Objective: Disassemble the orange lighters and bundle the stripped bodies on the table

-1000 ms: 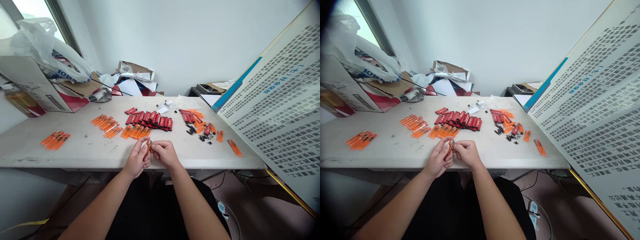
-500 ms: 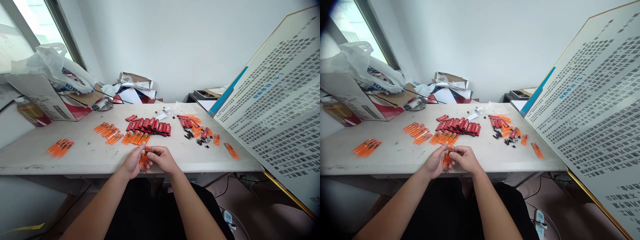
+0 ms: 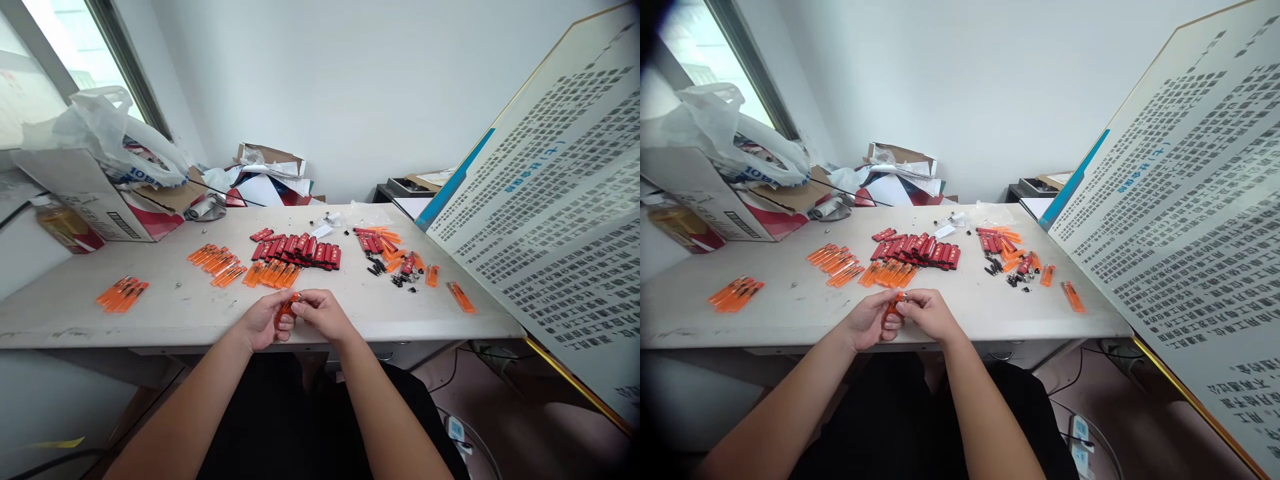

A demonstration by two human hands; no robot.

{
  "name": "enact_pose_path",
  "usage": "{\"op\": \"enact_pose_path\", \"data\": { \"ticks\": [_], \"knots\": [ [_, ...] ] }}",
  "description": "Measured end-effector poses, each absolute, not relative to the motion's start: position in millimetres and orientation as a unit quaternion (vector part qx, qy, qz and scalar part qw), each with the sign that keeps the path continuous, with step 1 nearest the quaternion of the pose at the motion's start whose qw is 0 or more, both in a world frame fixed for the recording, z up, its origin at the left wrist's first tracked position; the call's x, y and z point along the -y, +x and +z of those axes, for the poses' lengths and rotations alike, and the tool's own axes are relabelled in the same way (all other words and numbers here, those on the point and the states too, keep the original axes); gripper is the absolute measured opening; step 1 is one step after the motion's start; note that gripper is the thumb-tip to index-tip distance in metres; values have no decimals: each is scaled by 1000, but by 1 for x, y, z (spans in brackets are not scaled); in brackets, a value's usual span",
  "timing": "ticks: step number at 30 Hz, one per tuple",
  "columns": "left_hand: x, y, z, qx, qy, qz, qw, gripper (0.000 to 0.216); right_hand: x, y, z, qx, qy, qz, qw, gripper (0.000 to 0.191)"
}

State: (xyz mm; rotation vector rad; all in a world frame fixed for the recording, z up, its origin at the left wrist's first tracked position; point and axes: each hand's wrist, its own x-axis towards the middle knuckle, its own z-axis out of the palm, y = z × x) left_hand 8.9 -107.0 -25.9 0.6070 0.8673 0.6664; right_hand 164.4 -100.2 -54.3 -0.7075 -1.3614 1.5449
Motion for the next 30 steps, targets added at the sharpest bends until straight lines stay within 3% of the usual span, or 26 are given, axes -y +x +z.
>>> {"op": "enact_pose_path", "data": {
  "ticks": [12, 24, 30],
  "knots": [
    [108, 18, -25, -389, 244, 395, 796, 22, 98, 158, -58, 476, -309, 660, 492, 38],
    [105, 22, -22, -390, 199, 460, 772, 27, 98, 156, -55, 427, -307, 678, 514, 37],
    [111, 20, -21, -353, 212, 479, 775, 30, 97, 158, -55, 350, -300, 674, 577, 34]
  ]
}}
